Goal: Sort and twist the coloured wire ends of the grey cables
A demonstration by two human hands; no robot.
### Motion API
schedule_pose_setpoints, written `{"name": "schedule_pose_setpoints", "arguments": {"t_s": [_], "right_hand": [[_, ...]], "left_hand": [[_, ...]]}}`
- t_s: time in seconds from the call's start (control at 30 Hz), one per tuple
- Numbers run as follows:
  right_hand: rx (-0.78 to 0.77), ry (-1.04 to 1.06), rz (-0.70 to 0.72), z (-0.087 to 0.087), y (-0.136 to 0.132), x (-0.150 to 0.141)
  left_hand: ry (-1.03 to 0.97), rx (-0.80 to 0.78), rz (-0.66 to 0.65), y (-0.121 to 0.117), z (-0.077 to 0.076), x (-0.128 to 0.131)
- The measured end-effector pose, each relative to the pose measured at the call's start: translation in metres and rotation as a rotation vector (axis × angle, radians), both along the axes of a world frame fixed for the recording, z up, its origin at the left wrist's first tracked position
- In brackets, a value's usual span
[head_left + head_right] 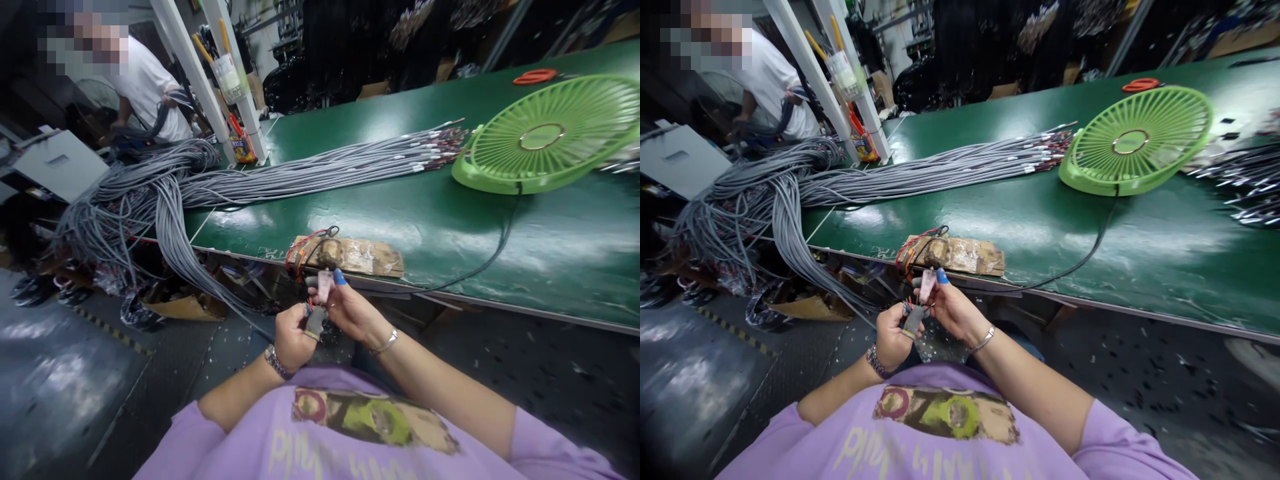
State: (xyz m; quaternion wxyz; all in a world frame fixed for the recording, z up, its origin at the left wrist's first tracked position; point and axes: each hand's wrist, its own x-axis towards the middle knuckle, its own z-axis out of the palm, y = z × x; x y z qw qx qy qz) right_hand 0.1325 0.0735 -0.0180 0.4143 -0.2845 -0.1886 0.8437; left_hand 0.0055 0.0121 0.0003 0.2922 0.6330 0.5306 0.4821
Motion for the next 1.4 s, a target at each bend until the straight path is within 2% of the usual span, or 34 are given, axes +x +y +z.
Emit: {"name": "schedule_pose_setpoints", "arguments": {"t_s": [0.1,0.2,0.33,0.43,0.57,0.67,0.83,0.97,1.2,1.4], "right_hand": [[0.075,-0.024,0.091,-0.008,-0.004,0.010],[0.223,-0.119,0.152,-0.010,-0.013,0.019],[0.419,-0.310,0.088,-0.004,-0.025,0.020],[0.497,-0.401,0.062,0.004,-0.028,0.018],[0.591,-0.480,0.163,0.007,-0.023,0.019],[0.569,-0.483,0.166,0.004,-0.020,0.021],[0.414,-0.331,0.175,0.000,-0.023,0.022],[0.377,-0.308,0.165,0.007,-0.025,0.019],[0.370,-0.378,0.065,0.010,-0.028,0.011],[0.341,-0.396,0.003,0.005,-0.032,0.009]], "left_hand": [[-0.046,-0.090,0.008,-0.005,-0.001,-0.002],[-0.102,-0.164,0.026,-0.010,-0.005,-0.004],[-0.132,-0.242,0.021,-0.014,-0.011,-0.005],[-0.140,-0.285,-0.032,-0.014,-0.012,-0.004],[-0.208,-0.425,-0.161,-0.012,-0.008,-0.003],[-0.303,-0.501,-0.130,-0.010,-0.006,-0.004],[-0.454,-0.510,0.000,-0.010,-0.012,-0.006],[-0.459,-0.502,0.004,-0.010,-0.013,-0.006],[-0.433,-0.516,0.013,-0.011,-0.001,-0.001],[-0.475,-0.483,0.103,-0.012,-0.010,-0.003]]}}
